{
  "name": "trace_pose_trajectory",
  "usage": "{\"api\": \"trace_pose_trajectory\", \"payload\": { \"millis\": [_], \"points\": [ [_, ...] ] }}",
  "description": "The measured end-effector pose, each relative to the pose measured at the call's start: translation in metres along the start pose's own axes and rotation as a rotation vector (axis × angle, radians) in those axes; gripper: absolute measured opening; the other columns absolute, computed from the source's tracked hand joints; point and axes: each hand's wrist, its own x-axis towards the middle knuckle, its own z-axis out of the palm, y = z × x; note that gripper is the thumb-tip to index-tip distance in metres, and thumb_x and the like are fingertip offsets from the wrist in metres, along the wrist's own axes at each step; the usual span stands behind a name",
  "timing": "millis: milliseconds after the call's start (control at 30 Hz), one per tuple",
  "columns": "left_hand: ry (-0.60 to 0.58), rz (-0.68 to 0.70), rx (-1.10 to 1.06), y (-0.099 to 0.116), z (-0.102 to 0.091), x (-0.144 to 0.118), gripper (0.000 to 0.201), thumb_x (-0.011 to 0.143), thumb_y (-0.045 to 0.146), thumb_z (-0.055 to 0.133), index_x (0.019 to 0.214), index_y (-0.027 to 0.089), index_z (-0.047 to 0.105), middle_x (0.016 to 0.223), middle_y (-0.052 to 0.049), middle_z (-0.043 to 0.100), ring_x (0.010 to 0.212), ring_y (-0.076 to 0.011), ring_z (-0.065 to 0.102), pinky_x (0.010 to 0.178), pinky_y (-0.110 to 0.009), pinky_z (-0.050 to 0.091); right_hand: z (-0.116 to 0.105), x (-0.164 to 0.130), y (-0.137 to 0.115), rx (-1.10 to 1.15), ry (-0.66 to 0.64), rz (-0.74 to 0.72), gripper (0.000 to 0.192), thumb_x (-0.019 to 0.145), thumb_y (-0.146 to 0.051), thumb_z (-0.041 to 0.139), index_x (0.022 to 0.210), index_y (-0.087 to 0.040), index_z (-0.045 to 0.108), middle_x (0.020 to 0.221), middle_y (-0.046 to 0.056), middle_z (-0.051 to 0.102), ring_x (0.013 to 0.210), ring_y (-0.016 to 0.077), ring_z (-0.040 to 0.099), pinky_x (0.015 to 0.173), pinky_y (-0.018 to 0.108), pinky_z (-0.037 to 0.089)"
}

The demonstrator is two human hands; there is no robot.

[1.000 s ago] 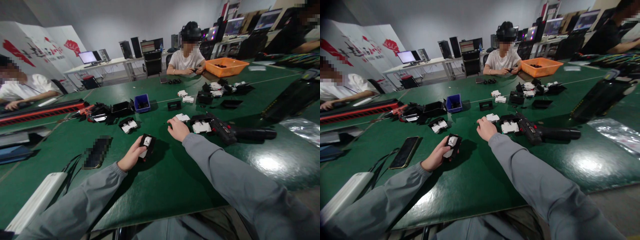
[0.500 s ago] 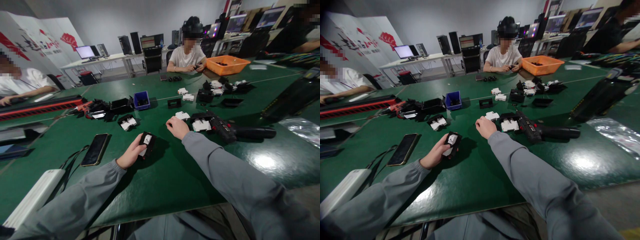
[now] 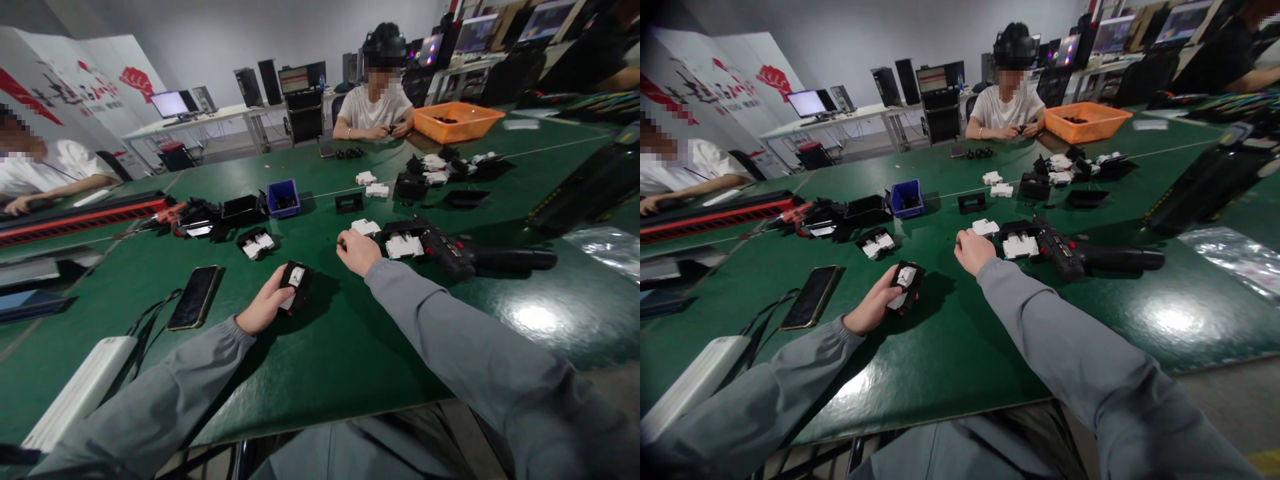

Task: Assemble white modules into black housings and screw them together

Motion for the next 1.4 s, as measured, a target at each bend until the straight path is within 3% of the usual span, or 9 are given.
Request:
{"api": "trace_pose_trajectory", "payload": {
  "millis": [133, 233, 433, 667, 967, 1400],
  "points": [
    [-0.003, 0.013, 0.004, 0.0, 0.001, 0.0, 0.06, 0.086, 0.034, 0.054, 0.142, 0.02, 0.037, 0.085, -0.003, 0.062, 0.063, -0.0143, 0.058, 0.048, -0.022, 0.048, 0.001, 0.001, 0.002, 0.027, 0.018, -0.065, 0.039, 0.093, -0.025, 0.05, 0.131, -0.019, 0.057, 0.127, 0.012, 0.058, 0.092, 0.0225, 0.064, 0.071, 0.032, 0.049],
    [-0.008, 0.015, 0.012, 0.002, 0.001, 0.0, 0.061, 0.086, 0.034, 0.055, 0.142, 0.02, 0.036, 0.086, -0.003, 0.061, 0.063, -0.0142, 0.058, 0.048, -0.022, 0.048, 0.002, 0.001, 0.003, 0.028, 0.0, -0.115, 0.045, 0.093, -0.021, 0.047, 0.138, -0.021, 0.053, 0.137, 0.01, 0.053, 0.1, 0.0231, 0.063, 0.076, 0.032, 0.05],
    [0.014, -0.024, 0.038, 0.005, 0.002, -0.001, 0.066, 0.084, 0.036, 0.055, 0.143, 0.017, 0.034, 0.092, -0.005, 0.062, 0.064, -0.0145, 0.058, 0.048, -0.023, 0.048, 0.001, 0.002, 0.004, 0.029, -0.052, -0.105, 0.032, 0.096, -0.022, 0.046, 0.118, -0.019, 0.068, 0.126, 0.009, 0.062, 0.102, 0.022, 0.063, 0.082, 0.032, 0.051],
    [0.004, -0.014, 0.029, 0.003, 0.002, -0.002, 0.065, 0.086, 0.037, 0.054, 0.145, 0.02, 0.032, 0.096, -0.006, 0.064, 0.066, -0.0156, 0.059, 0.049, -0.024, 0.048, -0.001, 0.002, 0.005, 0.002, -0.063, -0.103, 0.025, 0.098, -0.025, 0.048, 0.103, -0.022, 0.072, 0.109, 0.007, 0.066, 0.093, 0.0189, 0.065, 0.078, 0.028, 0.049],
    [0.026, -0.004, 0.04, 0.0, 0.004, -0.002, 0.067, 0.087, 0.039, 0.053, 0.146, 0.019, 0.029, 0.088, -0.005, 0.065, 0.066, -0.0164, 0.059, 0.05, -0.024, 0.046, -0.005, -0.005, 0.0, -0.096, -0.071, -0.13, 0.024, 0.099, -0.027, 0.048, 0.1, -0.016, 0.07, 0.105, 0.013, 0.065, 0.09, 0.0216, 0.066, 0.072, 0.029, 0.05],
    [0.087, 0.005, -0.009, -0.006, 0.005, 0.0, 0.069, 0.086, 0.039, 0.051, 0.146, 0.017, 0.027, 0.086, -0.006, 0.066, 0.066, -0.0171, 0.059, 0.049, -0.024, 0.046, -0.013, -0.012, 0.001, -0.102, -0.131, -0.164, 0.026, 0.099, -0.028, 0.049, 0.104, -0.02, 0.073, 0.107, 0.01, 0.066, 0.09, 0.0189, 0.069, 0.075, 0.026, 0.05]
  ]
}}
